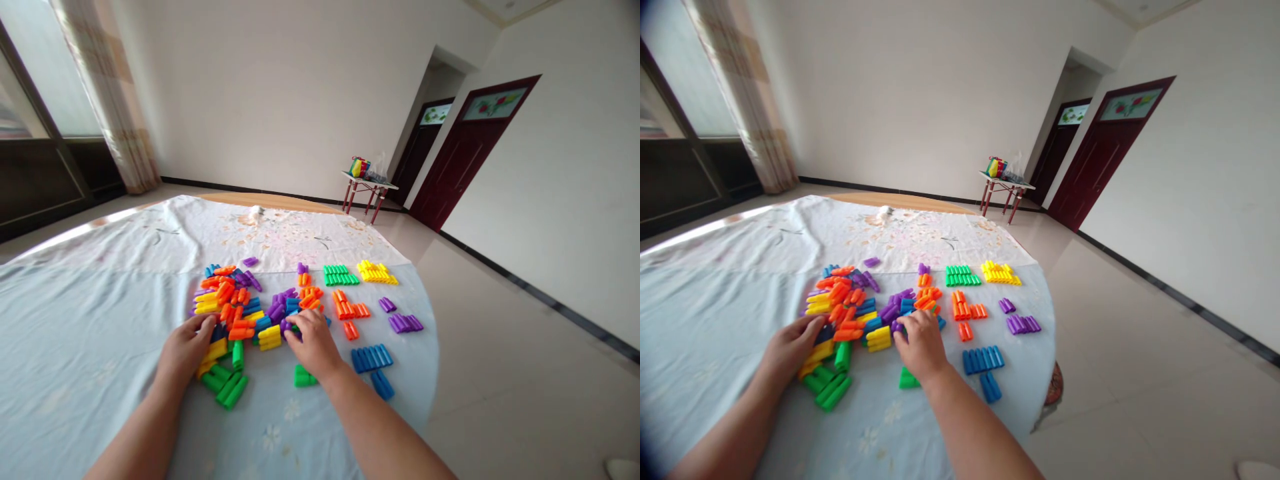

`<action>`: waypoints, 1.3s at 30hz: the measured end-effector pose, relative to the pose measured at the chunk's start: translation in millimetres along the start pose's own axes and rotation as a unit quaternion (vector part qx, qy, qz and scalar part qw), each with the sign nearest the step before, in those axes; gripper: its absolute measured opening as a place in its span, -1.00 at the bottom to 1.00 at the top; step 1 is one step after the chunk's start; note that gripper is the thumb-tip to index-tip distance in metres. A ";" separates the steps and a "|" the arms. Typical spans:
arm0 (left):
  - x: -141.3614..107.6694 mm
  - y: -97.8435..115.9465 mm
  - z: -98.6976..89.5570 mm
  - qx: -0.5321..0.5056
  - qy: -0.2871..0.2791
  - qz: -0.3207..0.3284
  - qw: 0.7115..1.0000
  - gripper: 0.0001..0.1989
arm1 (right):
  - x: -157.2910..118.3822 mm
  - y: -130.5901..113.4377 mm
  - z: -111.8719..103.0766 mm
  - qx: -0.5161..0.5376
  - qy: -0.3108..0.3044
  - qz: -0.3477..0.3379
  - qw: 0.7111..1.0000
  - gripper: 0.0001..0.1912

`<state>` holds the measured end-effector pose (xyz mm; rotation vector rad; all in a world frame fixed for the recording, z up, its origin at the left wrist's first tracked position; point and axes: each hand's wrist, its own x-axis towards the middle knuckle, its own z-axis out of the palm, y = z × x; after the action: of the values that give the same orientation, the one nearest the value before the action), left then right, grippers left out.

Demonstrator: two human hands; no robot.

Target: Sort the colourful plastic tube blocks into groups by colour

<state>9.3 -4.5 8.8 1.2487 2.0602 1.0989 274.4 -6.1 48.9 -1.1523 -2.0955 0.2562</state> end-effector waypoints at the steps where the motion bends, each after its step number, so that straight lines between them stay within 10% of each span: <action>1: 0.2 -0.7 0.2 0.000 0.002 0.001 1.000 -0.52 | -0.9 0.1 1.4 -0.002 -0.001 -0.001 1.000 -0.79; 15: -0.9 0.9 -0.5 0.009 0.012 0.002 1.000 -0.53 | -6.9 -4.4 3.4 0.000 -0.003 -0.049 0.999 -0.59; 24: -1.4 3.0 0.0 -0.001 0.012 0.011 1.000 -0.56 | -13.9 -17.4 -8.0 0.012 0.014 -0.063 0.998 -0.80; 39: -2.5 6.9 -3.4 0.002 0.002 -0.002 1.000 -0.56 | -16.4 -25.9 -8.4 0.073 -0.167 -0.184 0.966 -0.62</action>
<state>11.3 -6.3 16.5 1.2459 2.0676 1.0961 268.7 -35.6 59.3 -0.6473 -2.4895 0.4436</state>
